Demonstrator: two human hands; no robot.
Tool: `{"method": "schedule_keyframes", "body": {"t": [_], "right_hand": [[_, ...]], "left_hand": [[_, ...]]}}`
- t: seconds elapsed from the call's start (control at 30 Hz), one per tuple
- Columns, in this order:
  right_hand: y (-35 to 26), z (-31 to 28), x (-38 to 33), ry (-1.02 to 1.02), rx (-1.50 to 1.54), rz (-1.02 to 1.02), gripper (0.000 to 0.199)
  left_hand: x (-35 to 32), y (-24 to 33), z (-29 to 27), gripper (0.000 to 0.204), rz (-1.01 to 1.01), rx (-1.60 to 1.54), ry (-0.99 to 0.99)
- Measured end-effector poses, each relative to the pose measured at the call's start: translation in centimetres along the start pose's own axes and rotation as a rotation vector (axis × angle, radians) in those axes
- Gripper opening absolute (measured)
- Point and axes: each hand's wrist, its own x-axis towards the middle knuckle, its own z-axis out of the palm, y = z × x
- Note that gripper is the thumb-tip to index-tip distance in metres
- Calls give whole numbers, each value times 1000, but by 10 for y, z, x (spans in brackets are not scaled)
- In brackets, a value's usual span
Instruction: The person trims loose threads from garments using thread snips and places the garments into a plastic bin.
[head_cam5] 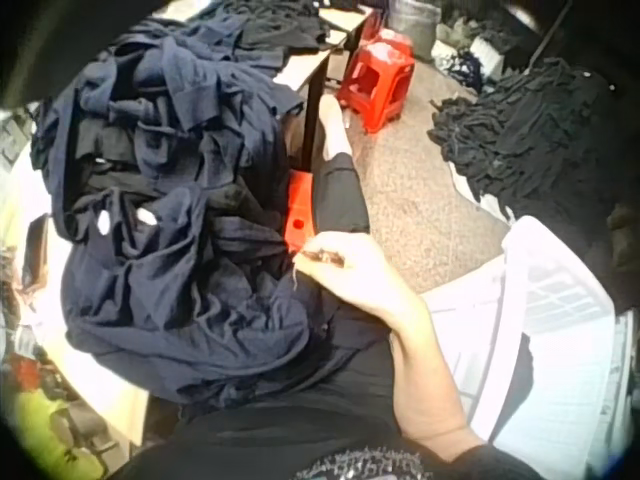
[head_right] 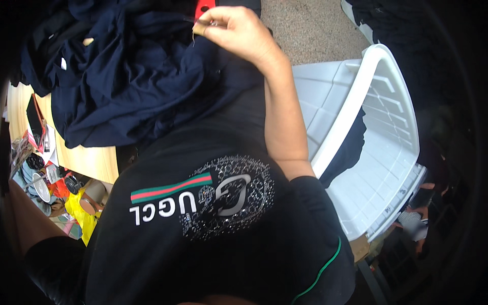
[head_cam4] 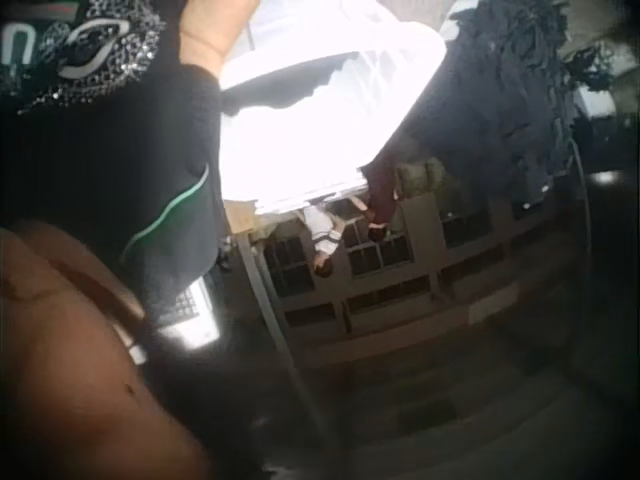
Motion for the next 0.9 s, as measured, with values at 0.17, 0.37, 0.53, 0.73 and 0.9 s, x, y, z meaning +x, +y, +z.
{"method": "schedule_keyframes", "body": {"t": [0.17,0.37,0.53,0.73,0.9], "right_hand": [[-11,2,-4,-13,-67,47,19],[-3,-3,-1,16,-60,35,21],[2,-11,0,18,-76,25,20],[-12,-12,-2,51,-187,21,20],[-18,-14,-3,22,-191,79,21]], "left_hand": [[12,7,8,22,42,22,-32],[16,17,24,21,38,25,-120],[8,26,28,21,-4,49,-200],[-3,32,30,21,-49,73,-252],[-12,41,27,22,-81,121,-275]]}}
